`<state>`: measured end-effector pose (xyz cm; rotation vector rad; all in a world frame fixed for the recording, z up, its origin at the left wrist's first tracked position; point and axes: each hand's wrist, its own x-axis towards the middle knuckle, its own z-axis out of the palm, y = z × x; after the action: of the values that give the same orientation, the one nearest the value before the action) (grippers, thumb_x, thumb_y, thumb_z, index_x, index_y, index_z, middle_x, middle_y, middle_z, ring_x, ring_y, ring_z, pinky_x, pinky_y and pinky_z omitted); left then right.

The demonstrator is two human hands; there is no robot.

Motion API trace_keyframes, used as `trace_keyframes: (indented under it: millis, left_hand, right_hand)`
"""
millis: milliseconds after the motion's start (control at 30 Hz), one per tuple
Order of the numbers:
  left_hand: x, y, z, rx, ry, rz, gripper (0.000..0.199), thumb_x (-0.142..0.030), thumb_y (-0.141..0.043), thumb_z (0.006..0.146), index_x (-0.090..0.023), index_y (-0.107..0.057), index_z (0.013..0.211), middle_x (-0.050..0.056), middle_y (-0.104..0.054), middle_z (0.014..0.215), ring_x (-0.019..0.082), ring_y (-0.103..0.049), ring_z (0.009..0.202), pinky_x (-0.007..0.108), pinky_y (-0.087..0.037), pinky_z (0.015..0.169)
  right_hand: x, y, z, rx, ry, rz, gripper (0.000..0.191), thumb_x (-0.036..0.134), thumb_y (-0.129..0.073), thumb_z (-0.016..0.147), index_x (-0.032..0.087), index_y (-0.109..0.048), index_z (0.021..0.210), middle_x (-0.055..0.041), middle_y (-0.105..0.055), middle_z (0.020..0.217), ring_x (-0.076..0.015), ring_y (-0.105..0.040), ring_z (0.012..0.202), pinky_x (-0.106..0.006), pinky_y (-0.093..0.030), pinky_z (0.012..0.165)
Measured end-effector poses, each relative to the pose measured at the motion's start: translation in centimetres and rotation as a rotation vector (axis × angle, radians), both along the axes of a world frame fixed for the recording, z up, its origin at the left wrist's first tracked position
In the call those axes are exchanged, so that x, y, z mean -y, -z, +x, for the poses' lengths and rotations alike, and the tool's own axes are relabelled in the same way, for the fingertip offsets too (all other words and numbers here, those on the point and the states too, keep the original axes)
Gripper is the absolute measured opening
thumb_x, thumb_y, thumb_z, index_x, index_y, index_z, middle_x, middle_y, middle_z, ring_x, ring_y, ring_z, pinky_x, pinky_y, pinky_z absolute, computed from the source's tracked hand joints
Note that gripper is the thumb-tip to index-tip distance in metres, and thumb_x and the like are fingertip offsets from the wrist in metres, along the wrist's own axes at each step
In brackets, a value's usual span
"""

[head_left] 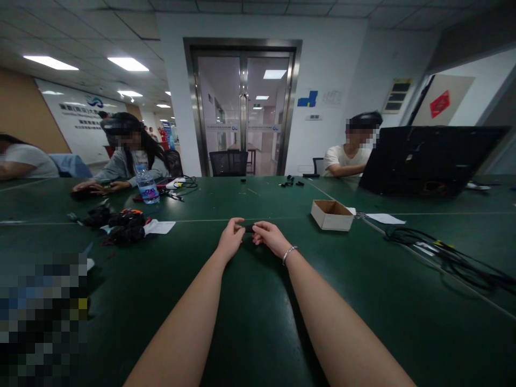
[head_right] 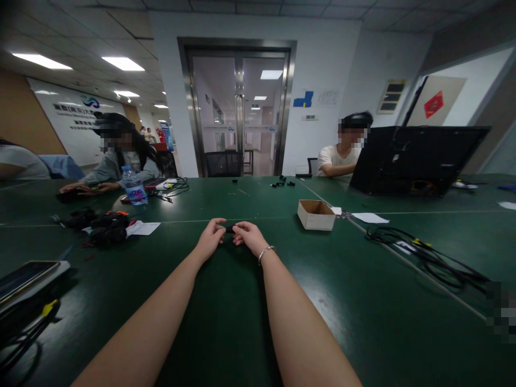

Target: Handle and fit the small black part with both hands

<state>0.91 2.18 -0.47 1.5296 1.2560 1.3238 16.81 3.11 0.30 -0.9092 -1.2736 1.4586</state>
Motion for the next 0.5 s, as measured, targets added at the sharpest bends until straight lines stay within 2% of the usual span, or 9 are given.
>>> trace_keyframes:
  millis: [167,300,500]
  left_hand:
    - [0.05,-0.16,0.11,0.003,0.018,-0.045,0.029,-0.035,-0.039,0.09,-0.017,-0.053,0.108,-0.002,-0.05,0.064,0.009,-0.047,0.047,0.017,-0.038,0.043]
    - [0.12,-0.18,0.07,0.011,0.011,-0.047,0.027,-0.026,-0.046,0.086,-0.019,-0.052,0.111,-0.001,-0.052,0.072,0.008,-0.051,0.054,0.017,-0.041,0.047]
    - [0.13,-0.25,0.06,0.007,-0.011,-0.058,0.028,-0.035,-0.039,0.089,-0.019,-0.053,0.108,-0.002,-0.049,0.066,0.008,-0.047,0.047,0.017,-0.036,0.04]
  right_hand:
    - [0.0,-0.01,0.07,-0.002,-0.012,0.01,0.012,0.014,-0.065,0.084,0.011,-0.059,0.093,-0.001,-0.061,0.06,-0.0106,-0.06,0.05,-0.017,-0.051,0.045]
    - [0.11,-0.1,0.07,-0.007,-0.005,0.008,0.011,0.013,-0.064,0.084,0.011,-0.059,0.094,-0.0004,-0.061,0.059,-0.0101,-0.06,0.049,-0.016,-0.051,0.045]
    - [-0.07,0.1,0.08,-0.008,-0.011,0.007,0.011,0.014,-0.064,0.084,0.012,-0.058,0.093,-0.0008,-0.062,0.06,-0.0104,-0.06,0.049,-0.016,-0.051,0.044]
